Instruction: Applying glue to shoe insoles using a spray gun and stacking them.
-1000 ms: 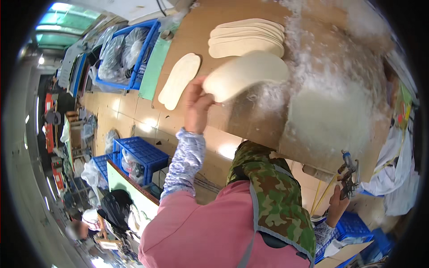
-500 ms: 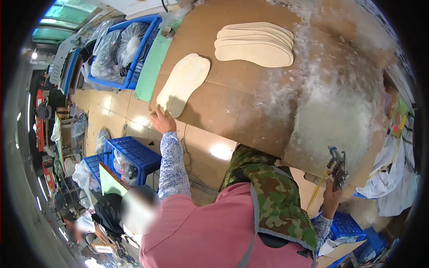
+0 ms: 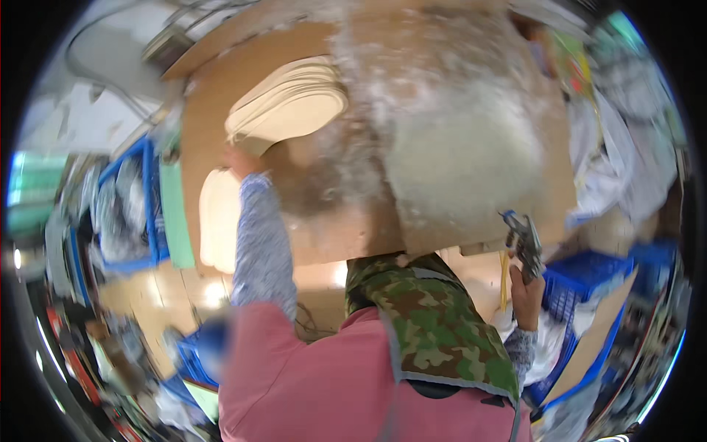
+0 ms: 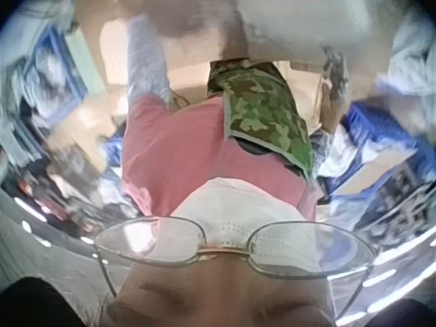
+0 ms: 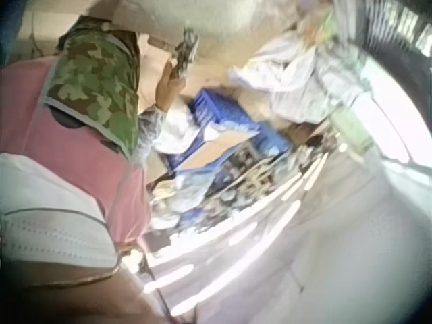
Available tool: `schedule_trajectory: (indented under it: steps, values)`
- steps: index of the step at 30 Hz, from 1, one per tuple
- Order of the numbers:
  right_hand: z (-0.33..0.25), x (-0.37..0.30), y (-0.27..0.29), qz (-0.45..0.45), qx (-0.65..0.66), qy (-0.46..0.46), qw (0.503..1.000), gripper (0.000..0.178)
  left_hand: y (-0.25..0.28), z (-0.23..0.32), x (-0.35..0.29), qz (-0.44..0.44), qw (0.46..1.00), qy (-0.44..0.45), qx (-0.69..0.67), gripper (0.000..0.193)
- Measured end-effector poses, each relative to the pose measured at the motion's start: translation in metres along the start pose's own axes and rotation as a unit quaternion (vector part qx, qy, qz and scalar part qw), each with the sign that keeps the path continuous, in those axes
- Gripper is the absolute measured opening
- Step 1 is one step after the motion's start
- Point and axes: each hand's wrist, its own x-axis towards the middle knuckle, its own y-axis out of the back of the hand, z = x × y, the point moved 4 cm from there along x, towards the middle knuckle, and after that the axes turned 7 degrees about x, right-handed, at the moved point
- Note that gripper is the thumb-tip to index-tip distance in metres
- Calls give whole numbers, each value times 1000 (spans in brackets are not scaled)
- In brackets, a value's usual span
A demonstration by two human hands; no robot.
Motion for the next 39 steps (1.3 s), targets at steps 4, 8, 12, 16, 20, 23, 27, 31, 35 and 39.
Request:
schedule_trajectory:
  steps: [4, 8, 12, 16, 20, 23, 27, 31, 35, 39]
  values:
    - [0, 2, -13, 25, -6, -52, 998, 22, 53, -27, 19, -92, 895, -123, -418, 30]
    - [2, -5, -9, 40, 6, -94, 995, 20, 264, 62, -22, -262, 700, -58, -661, 33]
    - [18, -4, -1, 36, 20, -112, 993, 20, 312, 142, -75, -327, 590, -111, -730, 32]
    - [13, -1, 3, 19, 51, -120, 991, 20, 268, 227, -148, -441, 541, -148, -701, 31]
    - [18, 3, -5, -10, 72, -58, 996, 22, 179, 255, -212, -471, 620, -144, -611, 32]
    - [-1, 9, -23, -71, 57, -44, 995, 26, 162, 250, -226, -439, 690, -142, -558, 35]
    - [-27, 16, -45, -159, 55, -4, 986, 36, 162, 237, -228, -459, 686, -112, -554, 43]
    - [-29, 20, -56, -198, 48, 11, 979, 33, 159, 233, -234, -458, 667, -63, -584, 40]
    - [-20, 25, -53, -186, 46, -21, 981, 30, 158, 231, -235, -449, 664, -64, -595, 41]
    - [-26, 38, -41, -156, 24, -17, 987, 26, 158, 231, -235, -465, 649, -76, -598, 43]
